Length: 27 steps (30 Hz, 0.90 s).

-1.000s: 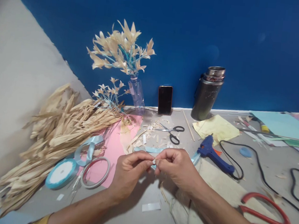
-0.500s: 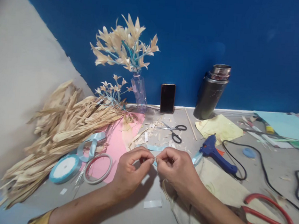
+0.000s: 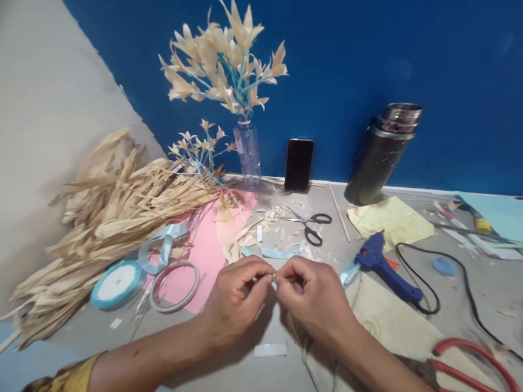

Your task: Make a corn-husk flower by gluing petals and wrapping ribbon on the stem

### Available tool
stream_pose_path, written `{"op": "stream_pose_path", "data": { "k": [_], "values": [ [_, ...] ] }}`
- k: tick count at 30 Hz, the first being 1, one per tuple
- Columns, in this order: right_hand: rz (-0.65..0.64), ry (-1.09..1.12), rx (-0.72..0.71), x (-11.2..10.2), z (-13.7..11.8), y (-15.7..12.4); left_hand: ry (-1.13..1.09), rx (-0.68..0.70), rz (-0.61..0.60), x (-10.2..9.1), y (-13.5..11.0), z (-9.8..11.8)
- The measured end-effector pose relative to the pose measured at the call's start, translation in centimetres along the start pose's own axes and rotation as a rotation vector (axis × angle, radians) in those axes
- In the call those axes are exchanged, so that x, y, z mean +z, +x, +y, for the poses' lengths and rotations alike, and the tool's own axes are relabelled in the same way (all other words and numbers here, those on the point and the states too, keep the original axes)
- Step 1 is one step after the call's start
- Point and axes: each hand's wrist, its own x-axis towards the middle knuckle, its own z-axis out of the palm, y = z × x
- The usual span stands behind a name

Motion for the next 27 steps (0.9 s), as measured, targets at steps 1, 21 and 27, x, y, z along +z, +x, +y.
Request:
{"op": "stream_pose_path", "data": {
  "k": [1, 21, 27],
  "values": [
    [0.017, -0.039, -0.029, 0.11, 0.03, -0.10, -0.001, -0.009, -0.007, -0.01, 0.00, 0.06],
    [-0.025, 0.039, 0.062, 0.38, -0.67, -0.39, -0.010, -0.046, -0.017, 0.01, -0.01, 0.05],
    [-0.014, -0.095, 0.034, 0.99, -0.24, -0.49, 0.111, -0.020, -0.045, 0.40, -0.01, -0.44]
  ]
}}
